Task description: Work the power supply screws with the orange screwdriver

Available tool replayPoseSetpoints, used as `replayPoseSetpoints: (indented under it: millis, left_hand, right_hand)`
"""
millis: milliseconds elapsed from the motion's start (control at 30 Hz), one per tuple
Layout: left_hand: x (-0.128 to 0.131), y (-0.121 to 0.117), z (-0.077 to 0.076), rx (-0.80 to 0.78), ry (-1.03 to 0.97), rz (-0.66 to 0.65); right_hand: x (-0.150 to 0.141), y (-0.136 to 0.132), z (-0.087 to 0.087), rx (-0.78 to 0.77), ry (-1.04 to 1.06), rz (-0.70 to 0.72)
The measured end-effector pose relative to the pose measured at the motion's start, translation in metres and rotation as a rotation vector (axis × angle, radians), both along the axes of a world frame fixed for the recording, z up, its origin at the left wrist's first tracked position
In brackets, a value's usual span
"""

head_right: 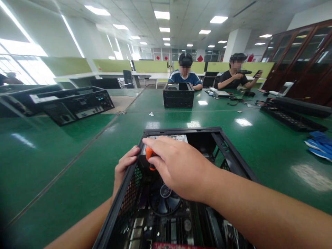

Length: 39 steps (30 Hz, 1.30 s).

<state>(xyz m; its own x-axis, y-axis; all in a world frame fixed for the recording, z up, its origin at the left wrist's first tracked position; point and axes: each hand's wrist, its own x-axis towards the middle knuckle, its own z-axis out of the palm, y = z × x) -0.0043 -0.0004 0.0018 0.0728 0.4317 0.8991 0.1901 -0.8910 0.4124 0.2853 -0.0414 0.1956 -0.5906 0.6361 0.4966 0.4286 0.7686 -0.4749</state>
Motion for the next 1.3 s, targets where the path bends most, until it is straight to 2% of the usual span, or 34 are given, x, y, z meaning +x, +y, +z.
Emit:
replayPoseSetpoints:
  millis: [333,500,767,1033,1300]
  left_hand:
    - [-0.0020,0.0013,-0.0012,0.003,0.004,0.009]
    - [-0.0011,0.0009,0.0017,-0.005,0.006,0.008]
    - [-0.0034,0.0000,-0.0016,0.000,0.026,0.007]
    - [-0.0026,0.0019,-0.0020,0.002,0.011,0.003]
    - [-0.0008,0.0006,0.0017,0.029,0.037,0.015]
  right_hand:
    - [0.0007,0.0020,0.0027,0.095,0.044,-0.003]
    - [0.0012,0.0037,0.0008,0.072,0.040,0.021]
    - [0.0013,0.0044,0.0004,0.068,0.049,0.027]
    - [-0.0016,0.0060,-0.0025,0.064,0.086,-0.001]
    - [0.0026,0.0063,-0.0049,0.116,0.057,0.074]
